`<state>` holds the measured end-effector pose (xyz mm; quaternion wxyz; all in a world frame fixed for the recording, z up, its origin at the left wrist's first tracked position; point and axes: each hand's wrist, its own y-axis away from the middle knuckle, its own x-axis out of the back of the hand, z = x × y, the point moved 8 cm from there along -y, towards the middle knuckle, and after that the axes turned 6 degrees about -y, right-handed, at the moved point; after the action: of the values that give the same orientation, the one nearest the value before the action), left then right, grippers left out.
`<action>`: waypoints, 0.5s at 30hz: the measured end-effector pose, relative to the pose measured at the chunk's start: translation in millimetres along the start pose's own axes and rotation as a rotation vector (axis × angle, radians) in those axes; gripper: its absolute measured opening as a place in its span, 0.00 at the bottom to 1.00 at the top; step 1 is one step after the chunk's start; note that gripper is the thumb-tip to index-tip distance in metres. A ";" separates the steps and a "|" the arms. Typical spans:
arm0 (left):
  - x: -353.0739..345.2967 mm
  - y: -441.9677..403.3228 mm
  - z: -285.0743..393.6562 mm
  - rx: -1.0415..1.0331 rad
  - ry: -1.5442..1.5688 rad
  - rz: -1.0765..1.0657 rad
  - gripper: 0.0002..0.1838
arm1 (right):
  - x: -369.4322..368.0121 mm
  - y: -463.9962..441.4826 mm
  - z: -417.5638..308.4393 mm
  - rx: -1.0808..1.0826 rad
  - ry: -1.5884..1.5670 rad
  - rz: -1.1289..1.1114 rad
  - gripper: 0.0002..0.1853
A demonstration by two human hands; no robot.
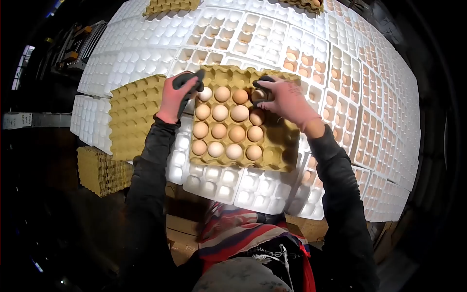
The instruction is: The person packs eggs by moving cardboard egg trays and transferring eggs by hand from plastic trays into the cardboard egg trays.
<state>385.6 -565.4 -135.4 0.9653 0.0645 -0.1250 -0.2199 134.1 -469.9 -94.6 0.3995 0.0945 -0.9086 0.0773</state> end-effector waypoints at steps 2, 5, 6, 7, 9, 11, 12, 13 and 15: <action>-30.2 -5.7 45.7 -0.311 -1.127 -0.172 0.27 | -28.1 -6.5 -2.0 0.056 0.344 -0.125 0.14; -32.6 -13.4 0.1 -0.426 -1.410 -0.270 0.34 | -7.6 -0.3 10.0 -0.142 -0.187 -0.047 0.26; -27.1 -17.9 -1.4 -0.375 -1.339 -0.304 0.34 | -1.4 4.2 10.9 -0.309 -0.655 -0.005 0.30; -24.6 -20.0 -1.9 -0.324 -1.266 -0.344 0.33 | 0.3 -1.3 8.1 -0.264 -0.885 0.053 0.28; -16.5 -20.3 -0.9 -0.312 -1.063 -0.291 0.29 | 0.6 -14.9 4.2 -0.234 -1.141 0.025 0.26; -5.5 -20.9 25.1 -0.274 -0.372 -0.242 0.26 | -7.2 -38.5 -2.0 -0.186 -0.664 -0.154 0.23; -6.0 -19.5 40.2 -0.315 -0.148 -0.238 0.26 | -12.6 -50.6 -15.8 -0.106 -0.286 -0.192 0.23; -17.9 -24.3 39.5 -0.341 -0.293 -0.292 0.27 | -21.8 -56.1 -26.2 0.021 0.298 -0.223 0.22; -54.5 -23.4 44.1 -0.480 -1.146 -0.343 0.26 | -51.8 -70.8 -22.5 0.067 0.630 -0.436 0.21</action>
<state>316.6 -565.4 -108.8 0.6842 -0.2619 -0.5559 -0.3927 201.0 -528.0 -113.3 0.6630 0.2703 -0.6967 0.0454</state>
